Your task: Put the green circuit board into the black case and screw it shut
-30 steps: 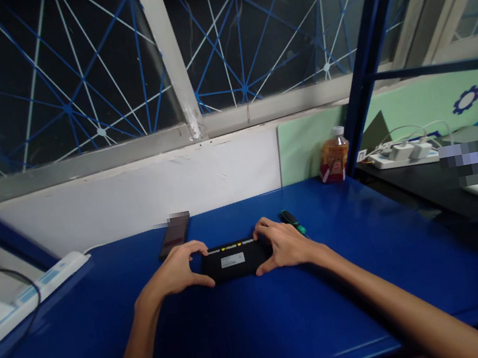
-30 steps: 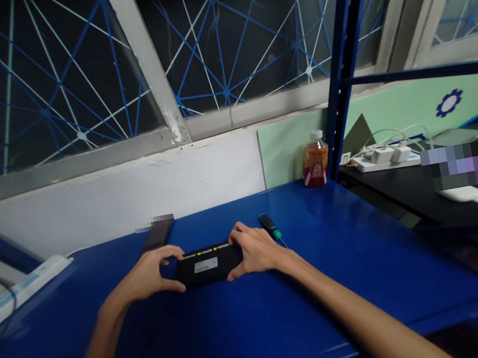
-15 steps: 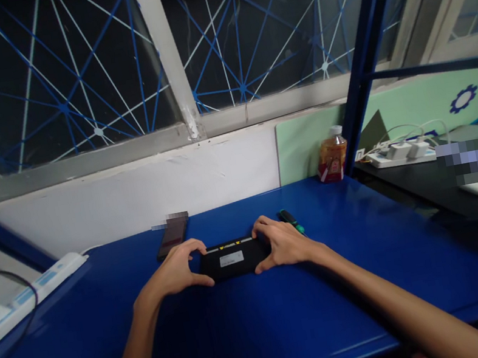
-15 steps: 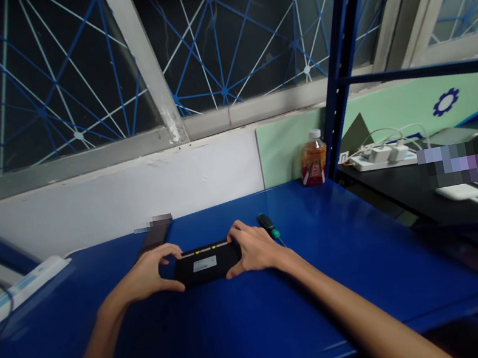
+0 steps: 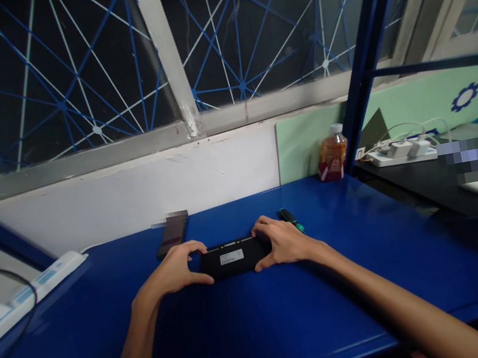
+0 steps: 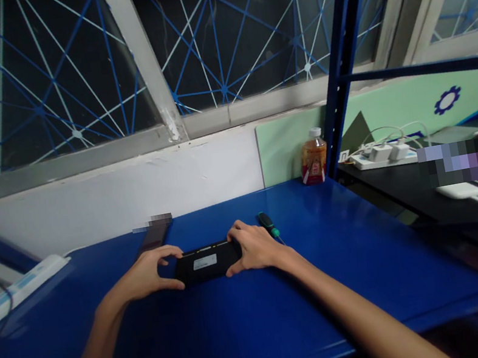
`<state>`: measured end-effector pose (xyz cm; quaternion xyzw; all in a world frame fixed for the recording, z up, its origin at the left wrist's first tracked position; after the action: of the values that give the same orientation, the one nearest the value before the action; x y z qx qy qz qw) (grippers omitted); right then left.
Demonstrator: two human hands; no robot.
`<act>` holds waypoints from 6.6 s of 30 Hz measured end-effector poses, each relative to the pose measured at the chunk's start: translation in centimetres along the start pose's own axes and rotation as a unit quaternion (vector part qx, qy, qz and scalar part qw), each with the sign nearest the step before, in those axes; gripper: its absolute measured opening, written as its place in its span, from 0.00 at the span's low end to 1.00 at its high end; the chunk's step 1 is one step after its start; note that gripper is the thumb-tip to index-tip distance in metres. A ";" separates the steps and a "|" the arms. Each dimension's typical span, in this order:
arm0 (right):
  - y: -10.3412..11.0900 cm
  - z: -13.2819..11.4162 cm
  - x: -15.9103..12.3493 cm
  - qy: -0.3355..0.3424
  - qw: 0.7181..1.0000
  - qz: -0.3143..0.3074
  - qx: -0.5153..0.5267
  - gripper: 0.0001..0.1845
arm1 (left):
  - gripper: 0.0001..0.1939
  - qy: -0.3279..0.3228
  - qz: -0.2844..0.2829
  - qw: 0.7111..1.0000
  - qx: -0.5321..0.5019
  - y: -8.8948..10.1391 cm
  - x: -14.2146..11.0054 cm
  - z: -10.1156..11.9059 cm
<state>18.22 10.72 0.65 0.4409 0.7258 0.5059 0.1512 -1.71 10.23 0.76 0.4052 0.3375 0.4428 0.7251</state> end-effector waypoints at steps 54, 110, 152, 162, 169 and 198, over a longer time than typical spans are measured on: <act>0.1 -1.3 -0.5 0.031 0.999 -0.006 -0.027 0.37 | 0.35 -0.028 -0.004 0.998 0.053 -1.9 0.0 2.8; 1.3 1.2 -0.7 -0.015 0.998 -0.041 -0.039 0.36 | 0.28 -0.138 0.170 0.972 0.081 -3.0 1.6 6.6; 0.8 1.4 -0.7 -0.009 0.998 -0.055 0.008 0.36 | 0.28 -0.151 0.170 0.965 0.131 -3.4 0.7 7.2; 0.8 0.2 -0.8 0.007 0.999 -0.034 -0.030 0.40 | 0.31 -0.164 0.167 0.959 0.158 -3.8 0.5 7.5; 1.0 -0.2 -0.7 0.008 0.997 -0.026 -0.073 0.41 | 0.34 -0.166 0.159 0.960 0.157 -3.8 0.7 7.1; 1.6 0.8 -0.8 0.005 0.995 -0.041 -0.089 0.40 | 0.27 -0.109 0.127 0.983 0.079 -2.8 1.3 5.3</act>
<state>19.97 10.76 1.46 0.3931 0.6961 0.5642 0.2065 4.35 9.11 0.43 0.5461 0.2366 0.4564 0.6614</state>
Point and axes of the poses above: each hand's wrist, its own x-axis towards the middle knuckle, its own y-axis out of the back of the hand, z = x × y, the point moved 10 cm from there along x, towards the middle knuckle, and after that the axes turned 2 degrees about x, right-handed, at the moved point
